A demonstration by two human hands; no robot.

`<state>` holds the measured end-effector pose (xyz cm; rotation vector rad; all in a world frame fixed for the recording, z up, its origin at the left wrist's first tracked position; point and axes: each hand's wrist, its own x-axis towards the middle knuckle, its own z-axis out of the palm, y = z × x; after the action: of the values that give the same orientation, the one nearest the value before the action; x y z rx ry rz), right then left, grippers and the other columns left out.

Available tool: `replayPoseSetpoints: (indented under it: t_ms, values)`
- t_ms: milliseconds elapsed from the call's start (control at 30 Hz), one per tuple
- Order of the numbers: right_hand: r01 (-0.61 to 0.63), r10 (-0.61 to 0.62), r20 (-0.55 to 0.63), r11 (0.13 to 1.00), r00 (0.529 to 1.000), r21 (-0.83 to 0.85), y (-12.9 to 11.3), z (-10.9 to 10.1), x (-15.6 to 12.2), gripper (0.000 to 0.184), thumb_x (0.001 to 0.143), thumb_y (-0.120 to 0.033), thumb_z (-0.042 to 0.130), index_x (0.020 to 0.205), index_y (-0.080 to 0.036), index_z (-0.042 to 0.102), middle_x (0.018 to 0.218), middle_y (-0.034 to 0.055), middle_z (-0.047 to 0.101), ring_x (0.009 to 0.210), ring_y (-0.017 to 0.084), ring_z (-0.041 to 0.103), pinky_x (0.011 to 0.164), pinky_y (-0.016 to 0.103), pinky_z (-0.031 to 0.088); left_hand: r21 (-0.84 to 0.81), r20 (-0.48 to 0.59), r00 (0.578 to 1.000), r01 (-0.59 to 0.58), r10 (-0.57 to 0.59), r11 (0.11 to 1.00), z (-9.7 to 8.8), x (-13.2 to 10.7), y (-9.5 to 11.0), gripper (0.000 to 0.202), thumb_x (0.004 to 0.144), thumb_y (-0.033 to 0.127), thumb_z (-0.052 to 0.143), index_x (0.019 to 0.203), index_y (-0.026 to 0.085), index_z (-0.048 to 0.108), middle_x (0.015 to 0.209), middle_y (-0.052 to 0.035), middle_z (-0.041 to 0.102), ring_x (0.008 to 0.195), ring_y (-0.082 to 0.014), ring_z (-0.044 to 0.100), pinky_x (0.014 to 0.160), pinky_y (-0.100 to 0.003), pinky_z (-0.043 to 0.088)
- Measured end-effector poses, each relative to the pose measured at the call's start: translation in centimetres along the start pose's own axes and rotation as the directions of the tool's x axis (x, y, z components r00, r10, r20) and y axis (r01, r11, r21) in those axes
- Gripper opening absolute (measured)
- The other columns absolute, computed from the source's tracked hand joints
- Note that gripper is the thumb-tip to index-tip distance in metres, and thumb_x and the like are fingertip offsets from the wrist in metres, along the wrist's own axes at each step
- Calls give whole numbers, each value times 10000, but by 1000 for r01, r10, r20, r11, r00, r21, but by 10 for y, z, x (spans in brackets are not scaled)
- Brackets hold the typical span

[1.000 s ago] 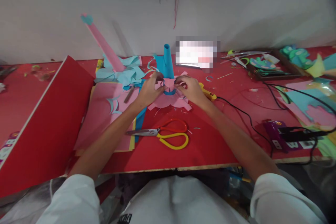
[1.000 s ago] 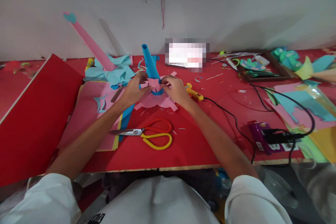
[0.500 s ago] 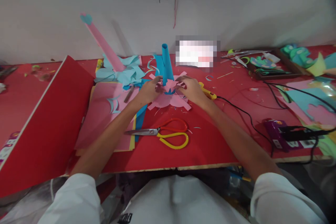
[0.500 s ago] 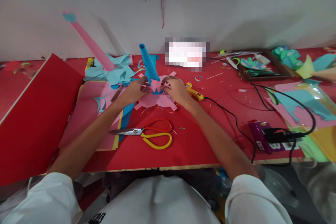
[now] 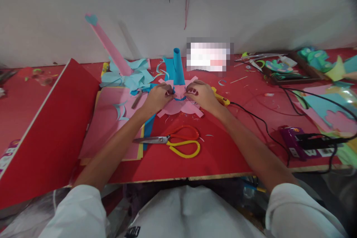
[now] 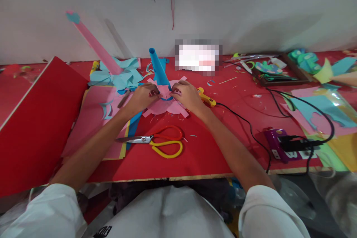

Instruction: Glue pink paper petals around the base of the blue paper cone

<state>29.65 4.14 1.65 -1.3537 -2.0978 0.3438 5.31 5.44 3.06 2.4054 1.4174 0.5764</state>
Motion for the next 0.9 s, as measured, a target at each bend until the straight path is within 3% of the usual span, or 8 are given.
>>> replayPoseSetpoints:
  t_ms: [500,733,900]
  values:
    - [-57,66,64,989,996,-137,-1,1,-3,182,963,-392,725,973,-236,819,935,94,795,930,282,694,772,378,465,40,52,996,71,-73,997,2,-4,9,162,951,333,671,953,195,756,1048,-97,783,985,-266,718,879,-372,532]
    - [-79,95,99,984,991,-157,-8,-4,-4,183,952,-389,742,986,-232,829,925,111,782,925,292,700,760,376,464,104,54,995,73,-79,992,4,-6,12,164,971,349,658,948,204,732,1031,-103,762,933,-278,719,843,-391,528]
    - [-93,105,81,986,991,-138,-11,-6,-4,179,932,-316,740,1071,-233,817,959,119,778,941,308,711,787,394,495,37,-43,995,86,-85,996,2,-6,17,226,924,364,729,1072,199,686,1133,-121,744,1041,-304,705,904,-423,552]
